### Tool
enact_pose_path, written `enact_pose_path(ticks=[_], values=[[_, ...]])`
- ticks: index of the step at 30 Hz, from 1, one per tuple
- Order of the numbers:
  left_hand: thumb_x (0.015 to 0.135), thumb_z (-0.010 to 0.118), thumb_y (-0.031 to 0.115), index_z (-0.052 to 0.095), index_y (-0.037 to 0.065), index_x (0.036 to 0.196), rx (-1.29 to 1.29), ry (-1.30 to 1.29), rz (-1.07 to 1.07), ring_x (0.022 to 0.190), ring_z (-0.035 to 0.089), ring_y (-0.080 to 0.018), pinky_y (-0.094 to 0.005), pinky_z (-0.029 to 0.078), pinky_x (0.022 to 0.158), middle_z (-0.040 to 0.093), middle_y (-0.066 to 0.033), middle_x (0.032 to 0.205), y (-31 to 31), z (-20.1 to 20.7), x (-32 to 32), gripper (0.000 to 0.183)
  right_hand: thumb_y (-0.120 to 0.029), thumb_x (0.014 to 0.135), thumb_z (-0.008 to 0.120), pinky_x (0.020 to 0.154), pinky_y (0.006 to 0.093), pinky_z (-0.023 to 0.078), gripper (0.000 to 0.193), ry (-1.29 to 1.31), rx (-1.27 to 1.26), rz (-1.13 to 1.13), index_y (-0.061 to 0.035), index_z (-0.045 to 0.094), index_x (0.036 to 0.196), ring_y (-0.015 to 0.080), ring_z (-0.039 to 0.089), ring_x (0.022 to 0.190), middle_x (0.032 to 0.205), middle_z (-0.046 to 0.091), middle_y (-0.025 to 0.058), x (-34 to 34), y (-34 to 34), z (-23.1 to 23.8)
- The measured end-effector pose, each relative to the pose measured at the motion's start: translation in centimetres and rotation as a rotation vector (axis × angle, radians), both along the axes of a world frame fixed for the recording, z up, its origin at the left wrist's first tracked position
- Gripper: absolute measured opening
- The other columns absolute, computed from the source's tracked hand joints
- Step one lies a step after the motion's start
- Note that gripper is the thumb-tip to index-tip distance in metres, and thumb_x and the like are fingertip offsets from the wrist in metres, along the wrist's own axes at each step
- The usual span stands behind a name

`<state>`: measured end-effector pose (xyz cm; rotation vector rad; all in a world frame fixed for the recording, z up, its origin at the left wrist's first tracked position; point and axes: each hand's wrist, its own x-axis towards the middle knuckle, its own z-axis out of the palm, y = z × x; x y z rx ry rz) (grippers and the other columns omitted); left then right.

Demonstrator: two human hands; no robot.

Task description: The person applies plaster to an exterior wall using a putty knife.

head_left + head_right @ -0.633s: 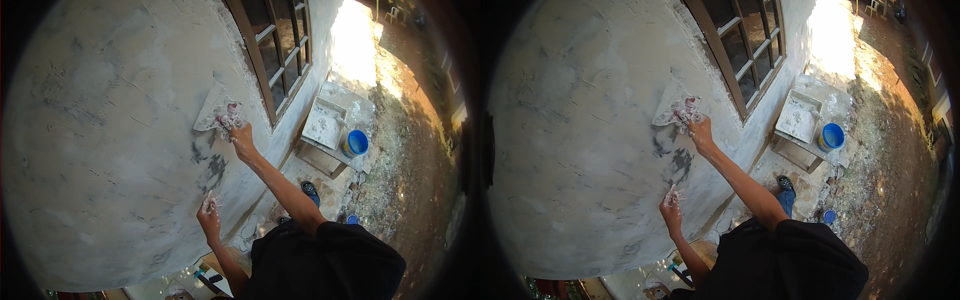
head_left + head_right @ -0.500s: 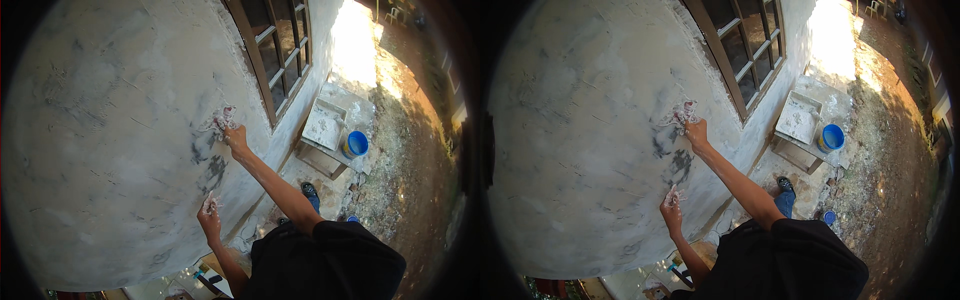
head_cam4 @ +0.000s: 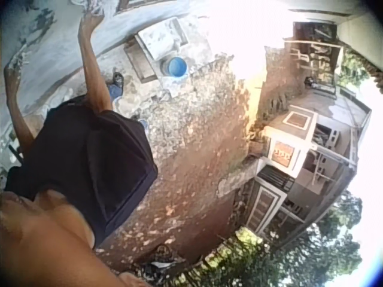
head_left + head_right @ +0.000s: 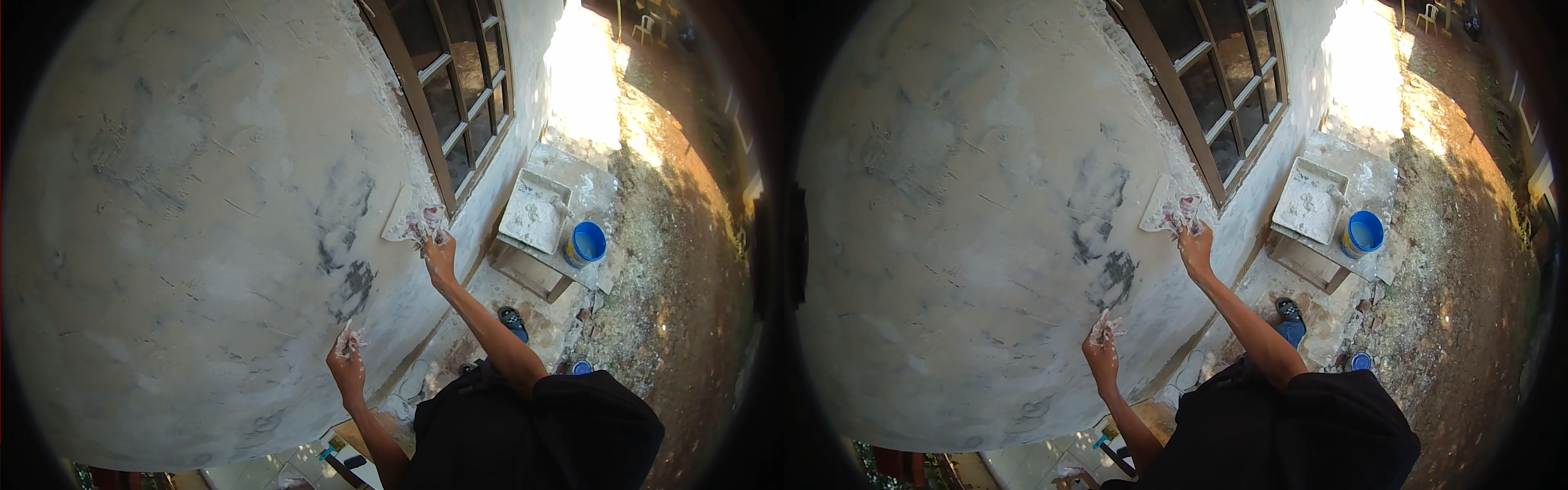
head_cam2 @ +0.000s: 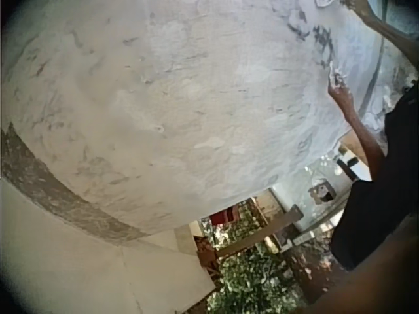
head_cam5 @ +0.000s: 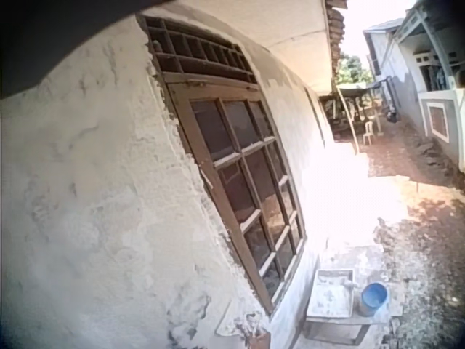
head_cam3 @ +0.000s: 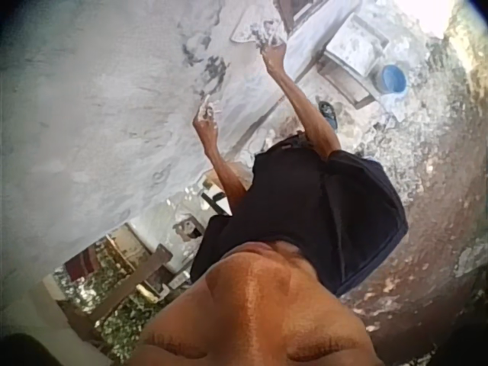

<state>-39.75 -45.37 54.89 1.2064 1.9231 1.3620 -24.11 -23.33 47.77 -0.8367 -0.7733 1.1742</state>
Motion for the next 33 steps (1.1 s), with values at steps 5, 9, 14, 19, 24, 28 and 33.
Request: enact_pose_path(ticks=[5,9,14,19,24,28,33], values=[[0.092,0.047,-0.001,0.054,-0.006,0.124,-0.026,0.012,-0.016,0.086,0.065,-0.0172,-0.0276,0.051,0.075,0.067,-0.0174,0.101,-0.3,-0.2,-0.1,0.033,-0.002,0.075,0.059,0.056,0.0443,0.041,0.009,-0.573,0.355,-0.477,0.0056,0.056,0.072,0.0411,0.053,0.062,0.067,0.055,0.0222,-0.7,1.1,6.8],[0.092,0.046,-0.003,0.054,-0.006,0.124,-0.003,0.049,-0.004,0.085,0.066,-0.0181,-0.0279,0.050,0.077,0.067,-0.0172,0.103,-0.7,-1.0,-0.4,0.033,-0.004,0.070,0.065,0.065,0.0431,0.048,0.011,-0.795,0.400,-0.344,0.0023,0.056,0.067,0.0354,0.057,0.074,0.074,0.056,0.0177,-6.8,-1.1,8.3],[0.091,0.045,-0.005,0.054,-0.007,0.124,-0.061,-0.013,0.042,0.087,0.066,-0.0191,-0.0287,0.050,0.078,0.067,-0.0166,0.104,-1.2,0.6,0.4,0.034,-0.006,0.068,0.066,0.062,0.0427,0.049,0.011,-0.965,0.467,-0.252,-0.0006,0.057,0.068,0.0321,0.058,0.071,0.073,0.055,0.0147,-11.2,-4.2,5.2],[0.091,0.047,-0.004,0.055,-0.006,0.124,-0.004,-0.012,0.040,0.083,0.066,-0.0180,-0.0283,0.050,0.075,0.067,-0.0184,0.102,-1.8,-1.1,-0.7,0.033,-0.003,0.061,0.063,0.061,0.0416,0.049,0.010,-0.981,0.574,-0.185,-0.0022,0.056,0.068,0.0320,0.057,0.069,0.073,0.054,0.0136,-10.1,-6.1,2.9],[0.091,0.047,-0.004,0.054,-0.006,0.124,-0.021,-0.015,0.051,0.082,0.066,-0.0173,-0.0276,0.050,0.074,0.067,-0.0177,0.103,-1.7,-1.1,-1.2,0.034,0.000,0.072,0.063,0.055,0.0425,0.046,0.009,-0.773,0.482,-0.306,0.0003,0.061,0.081,0.0361,0.056,0.061,0.071,0.056,0.0168,-2.9,-4.0,5.7],[0.091,0.047,-0.004,0.054,-0.005,0.125,-0.003,-0.019,0.040,0.082,0.065,-0.0169,-0.0275,0.051,0.073,0.067,-0.0178,0.103,-1.2,-0.1,-0.2,0.035,-0.002,0.072,0.065,0.056,0.0441,0.046,0.008,-0.784,0.435,-0.371,0.0029,0.059,0.075,0.0379,0.056,0.061,0.070,0.056,0.0190,-3.5,-0.2,8.1],[0.091,0.047,-0.004,0.054,-0.006,0.125,-0.006,-0.049,0.041,0.081,0.065,-0.0156,-0.0268,0.050,0.073,0.068,-0.0179,0.101,-1.2,-1.3,-0.9,0.035,-0.003,0.064,0.065,0.063,0.0432,0.049,0.010,-0.942,0.469,-0.166,-0.0004,0.057,0.069,0.0344,0.058,0.071,0.076,0.056,0.0152,-8.8,-2.9,5.4]])
